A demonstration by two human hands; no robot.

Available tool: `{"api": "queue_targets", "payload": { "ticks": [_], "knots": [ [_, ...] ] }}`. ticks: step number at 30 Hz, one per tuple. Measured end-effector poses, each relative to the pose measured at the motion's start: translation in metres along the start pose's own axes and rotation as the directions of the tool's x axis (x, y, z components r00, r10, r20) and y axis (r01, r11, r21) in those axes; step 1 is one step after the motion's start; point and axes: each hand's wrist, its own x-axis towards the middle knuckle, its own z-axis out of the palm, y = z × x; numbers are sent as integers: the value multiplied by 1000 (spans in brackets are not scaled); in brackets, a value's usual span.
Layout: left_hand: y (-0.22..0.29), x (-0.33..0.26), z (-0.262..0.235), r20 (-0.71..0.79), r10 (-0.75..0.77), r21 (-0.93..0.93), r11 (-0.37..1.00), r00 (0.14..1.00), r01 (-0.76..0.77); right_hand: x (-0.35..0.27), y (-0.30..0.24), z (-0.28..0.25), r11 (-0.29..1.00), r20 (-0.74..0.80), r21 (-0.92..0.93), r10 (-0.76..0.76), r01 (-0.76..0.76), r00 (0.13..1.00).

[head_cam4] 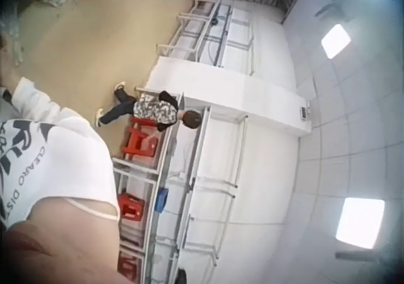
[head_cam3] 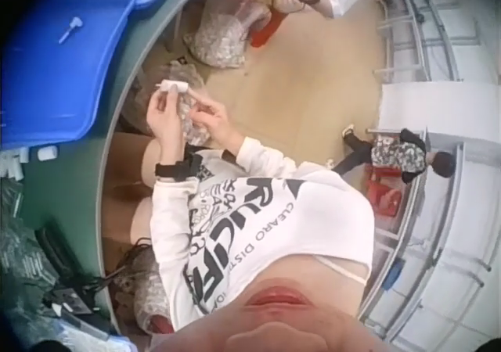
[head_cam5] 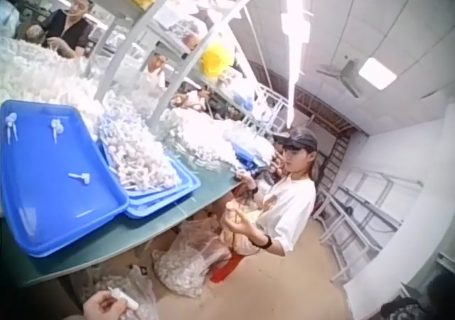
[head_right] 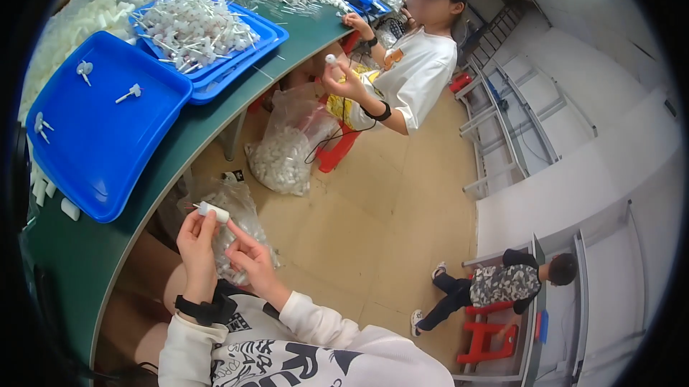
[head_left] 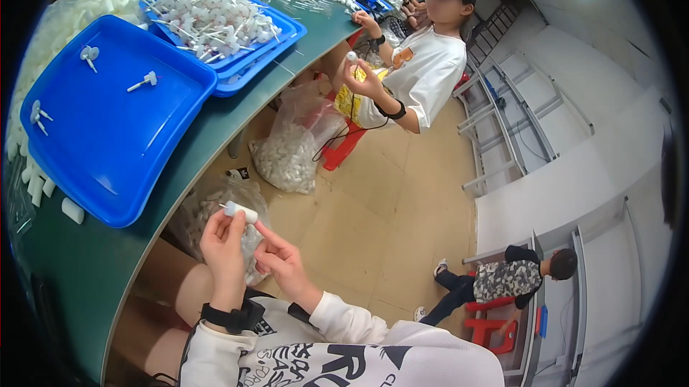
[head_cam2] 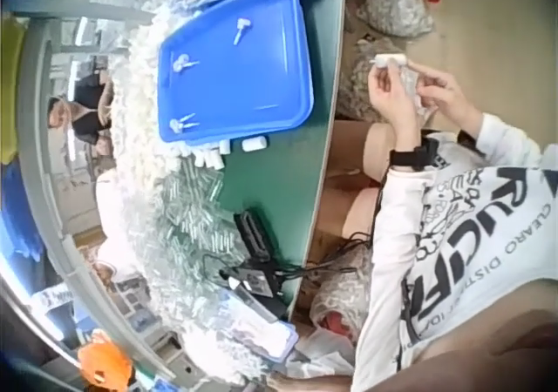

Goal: The recorder is assembling small plastic spray nozzle components at a factory workbench.

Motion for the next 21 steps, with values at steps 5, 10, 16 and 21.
{"api": "queue_targets", "payload": {
  "ticks": [5,10,16,21],
  "knots": [
    [-2,-1,-3,13,23,-17,1000,1000,-22,-2,-3,5,980,9,169,106,-106,994],
    [2,1,-2,17,49,-21,999,999,-48,3,-1,6,948,5,267,176,-171,984],
    [5,3,-6,-12,40,10,999,999,-40,5,-4,9,935,-21,276,237,-222,971],
    [-1,4,-12,-1,99,41,994,995,-99,5,-2,8,916,21,312,258,-252,966]
  ]
}}
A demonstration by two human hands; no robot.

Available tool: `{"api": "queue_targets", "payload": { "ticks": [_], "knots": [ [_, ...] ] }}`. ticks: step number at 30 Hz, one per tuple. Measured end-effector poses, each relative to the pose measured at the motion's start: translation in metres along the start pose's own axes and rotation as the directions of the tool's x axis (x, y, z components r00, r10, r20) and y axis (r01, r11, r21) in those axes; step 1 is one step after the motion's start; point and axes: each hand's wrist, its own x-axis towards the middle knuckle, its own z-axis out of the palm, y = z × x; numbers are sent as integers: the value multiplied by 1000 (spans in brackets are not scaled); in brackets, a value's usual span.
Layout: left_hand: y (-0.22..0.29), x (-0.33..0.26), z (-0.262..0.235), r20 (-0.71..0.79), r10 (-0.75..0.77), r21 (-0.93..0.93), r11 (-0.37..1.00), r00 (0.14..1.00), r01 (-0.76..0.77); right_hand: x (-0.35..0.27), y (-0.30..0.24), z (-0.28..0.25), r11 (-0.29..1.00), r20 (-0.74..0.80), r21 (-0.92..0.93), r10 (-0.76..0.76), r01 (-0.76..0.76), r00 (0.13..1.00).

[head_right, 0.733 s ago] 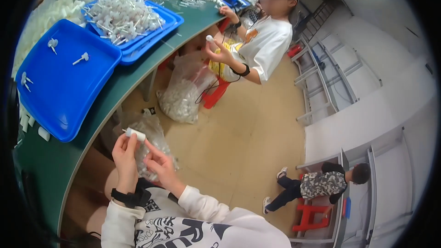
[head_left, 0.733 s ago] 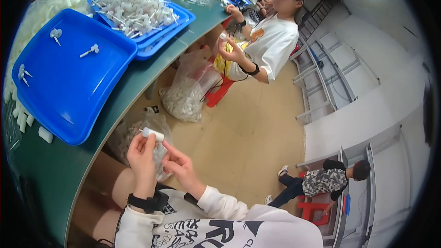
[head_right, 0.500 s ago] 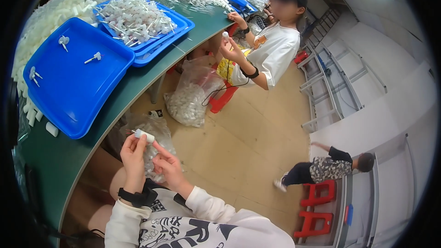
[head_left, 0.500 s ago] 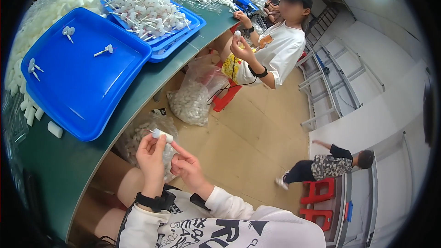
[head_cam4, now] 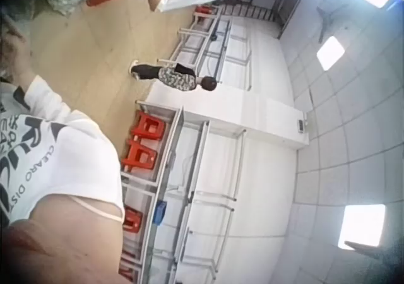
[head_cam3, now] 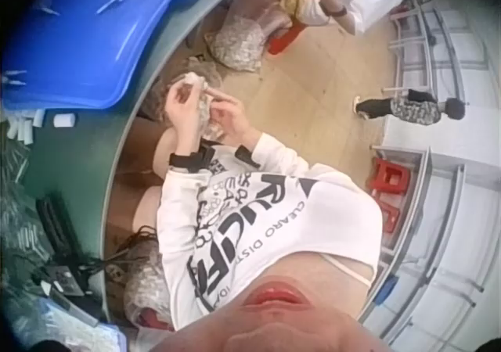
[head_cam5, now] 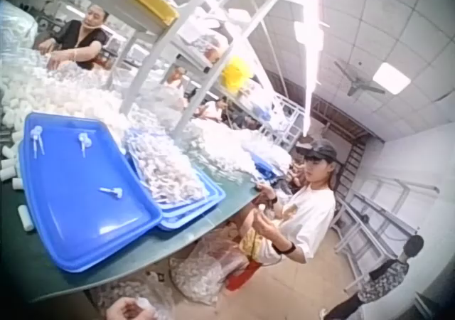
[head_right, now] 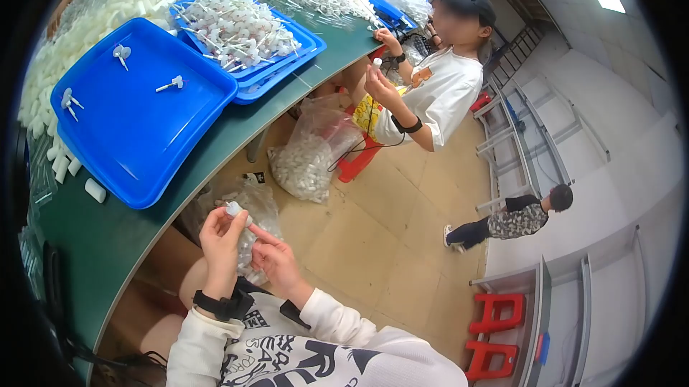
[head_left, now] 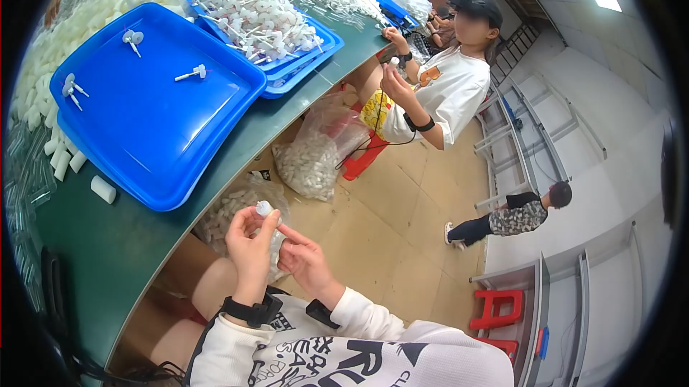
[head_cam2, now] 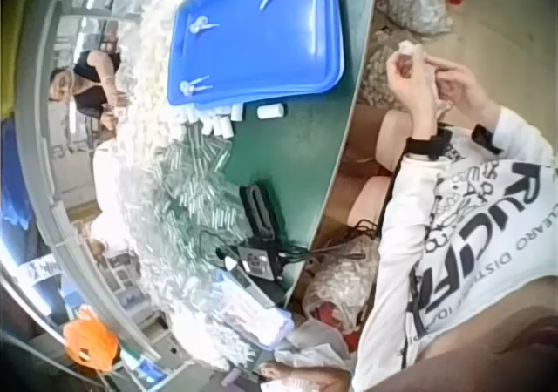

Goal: The recorder is assembling small plastic spray nozzle components at a factory workbench.

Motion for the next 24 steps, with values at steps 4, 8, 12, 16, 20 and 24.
{"api": "queue_targets", "payload": {
  "ticks": [4,8,12,16,20,24],
  "knots": [
    [3,-3,0,-21,-31,-14,999,999,31,1,-4,5,999,1,-7,49,-49,999],
    [0,-5,-3,-41,-55,-30,998,998,53,6,-8,2,996,-4,-5,85,-85,996],
    [-4,-3,-6,-51,-102,-33,994,993,101,7,-10,2,997,-20,-29,77,-77,997],
    [3,-3,-7,-41,-74,11,997,996,75,9,-9,4,996,-4,-43,82,-82,997],
    [4,-2,-8,-24,-68,7,998,997,68,10,-9,8,995,-6,-42,88,-88,996],
    [-1,-2,-10,-36,-56,7,998,998,56,11,-9,13,996,-15,-38,82,-82,997]
  ]
}}
